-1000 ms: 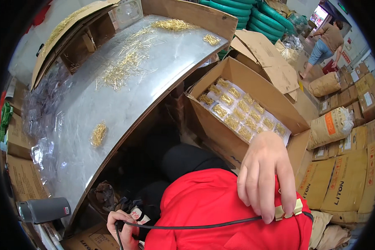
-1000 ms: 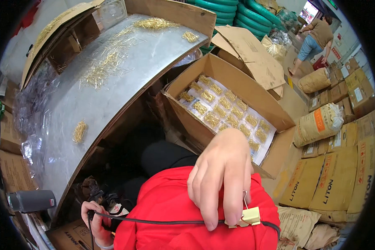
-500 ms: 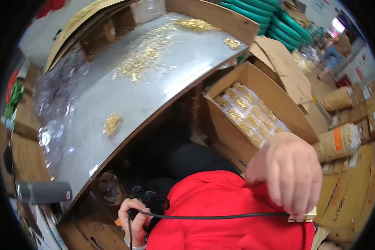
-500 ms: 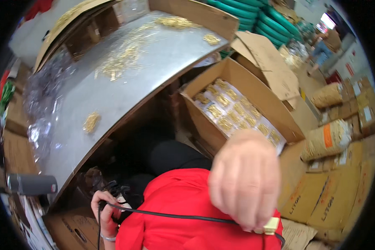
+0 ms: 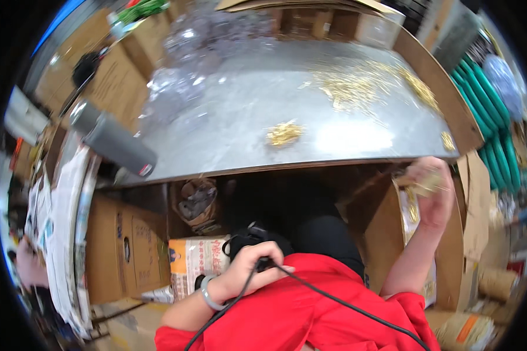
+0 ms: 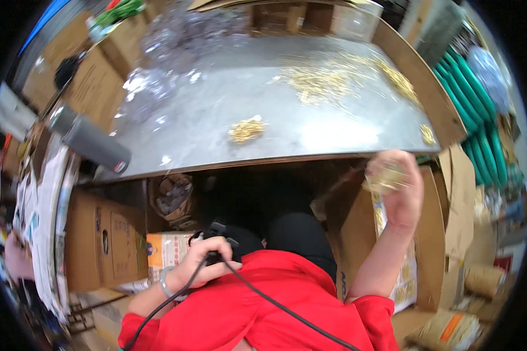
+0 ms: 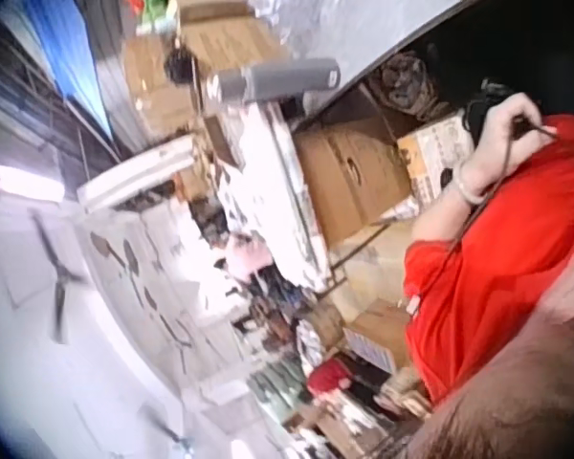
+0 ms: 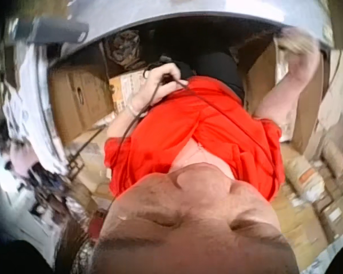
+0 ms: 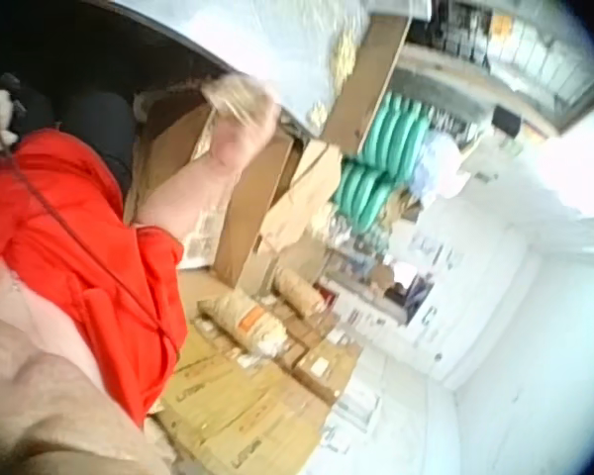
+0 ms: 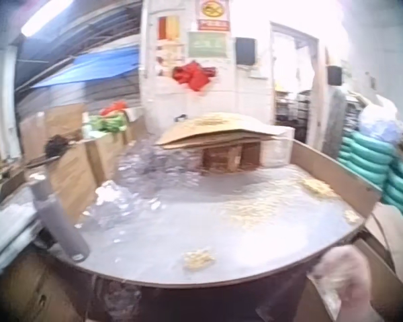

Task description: Packing small gold-colored metal clips into plastic bags at a workstation.

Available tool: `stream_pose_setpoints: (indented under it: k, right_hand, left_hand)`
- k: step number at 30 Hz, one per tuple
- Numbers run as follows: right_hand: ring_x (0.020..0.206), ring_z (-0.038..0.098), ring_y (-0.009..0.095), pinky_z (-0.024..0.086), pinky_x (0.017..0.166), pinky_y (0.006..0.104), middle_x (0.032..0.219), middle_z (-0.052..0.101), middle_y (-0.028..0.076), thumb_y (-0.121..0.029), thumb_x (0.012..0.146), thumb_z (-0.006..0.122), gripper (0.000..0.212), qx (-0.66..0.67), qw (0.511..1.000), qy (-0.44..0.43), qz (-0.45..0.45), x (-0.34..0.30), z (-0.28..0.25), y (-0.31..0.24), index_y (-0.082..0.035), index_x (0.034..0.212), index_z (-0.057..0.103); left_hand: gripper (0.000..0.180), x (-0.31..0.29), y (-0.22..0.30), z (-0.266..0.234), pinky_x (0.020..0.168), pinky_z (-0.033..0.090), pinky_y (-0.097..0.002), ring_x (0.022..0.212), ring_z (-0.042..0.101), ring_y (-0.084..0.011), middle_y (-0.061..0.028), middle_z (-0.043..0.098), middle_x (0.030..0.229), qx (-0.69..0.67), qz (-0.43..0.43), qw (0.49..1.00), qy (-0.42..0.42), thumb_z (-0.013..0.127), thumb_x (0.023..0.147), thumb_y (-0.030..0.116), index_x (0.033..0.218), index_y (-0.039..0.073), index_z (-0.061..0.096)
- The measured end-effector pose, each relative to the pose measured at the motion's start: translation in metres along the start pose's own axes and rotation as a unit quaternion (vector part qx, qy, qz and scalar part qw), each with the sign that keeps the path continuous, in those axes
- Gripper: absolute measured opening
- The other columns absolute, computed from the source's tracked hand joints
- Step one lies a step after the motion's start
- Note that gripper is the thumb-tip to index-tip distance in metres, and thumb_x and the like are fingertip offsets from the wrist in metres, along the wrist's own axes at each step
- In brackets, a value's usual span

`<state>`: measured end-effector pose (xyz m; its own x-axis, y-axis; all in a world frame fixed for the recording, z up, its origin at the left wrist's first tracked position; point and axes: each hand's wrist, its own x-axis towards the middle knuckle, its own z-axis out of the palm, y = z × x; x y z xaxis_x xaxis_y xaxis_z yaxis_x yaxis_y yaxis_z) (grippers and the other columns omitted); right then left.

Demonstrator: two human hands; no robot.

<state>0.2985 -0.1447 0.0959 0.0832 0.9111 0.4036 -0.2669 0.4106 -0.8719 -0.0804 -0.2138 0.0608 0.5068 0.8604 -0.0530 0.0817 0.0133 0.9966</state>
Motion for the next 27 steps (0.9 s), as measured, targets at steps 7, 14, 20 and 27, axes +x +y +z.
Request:
stream_pose_setpoints:
  k: [7,14,20,27]
  right_hand:
    - [0.090,0.064,0.018,0.050,0.083,0.0329,0.098,0.067,0.008,-0.018,0.082,0.080,0.037,-0.384,0.883,-0.270,-0.015,0.119,0.145,0.104,-0.002,0.110,0.061]
    - [0.110,0.063,0.026,0.049,0.094,0.0386,0.114,0.067,0.016,-0.013,0.082,0.077,0.051,-0.471,0.812,-0.300,-0.170,0.142,0.220,0.153,-0.002,0.129,0.059]
    - [0.089,0.066,0.023,0.052,0.082,0.0328,0.092,0.070,0.009,-0.003,0.084,0.071,0.015,-0.131,0.765,-0.630,-0.017,0.008,0.334,0.053,-0.002,0.099,0.072]
    - [0.094,0.062,0.026,0.050,0.085,0.0347,0.107,0.062,0.012,-0.033,0.080,0.083,0.058,0.118,0.615,-0.779,-0.013,-0.058,0.363,0.015,-0.002,0.127,0.065]
  left_hand:
    - [0.023,0.005,-0.013,0.006,0.063,0.046,-0.0307,0.068,0.059,-0.0162,-0.0084,0.058,0.075,-0.031,0.077,0.991,-0.107,0.073,0.091,0.012,0.083,0.002,0.053]
    - [0.032,0.027,-0.052,0.030,0.069,0.050,-0.0405,0.077,0.065,-0.0315,-0.0155,0.068,0.080,0.030,0.136,0.965,-0.223,0.073,0.090,0.031,0.086,0.000,0.065]
    - [0.033,0.028,-0.052,0.028,0.071,0.049,-0.0391,0.078,0.064,-0.0259,-0.0137,0.067,0.081,0.029,0.078,0.956,-0.282,0.070,0.092,0.033,0.093,0.000,0.065]
    - [0.034,0.029,-0.058,0.035,0.071,0.049,-0.0382,0.078,0.063,-0.0254,-0.0133,0.066,0.082,0.025,0.116,0.967,-0.226,0.070,0.093,0.033,0.092,0.000,0.064]
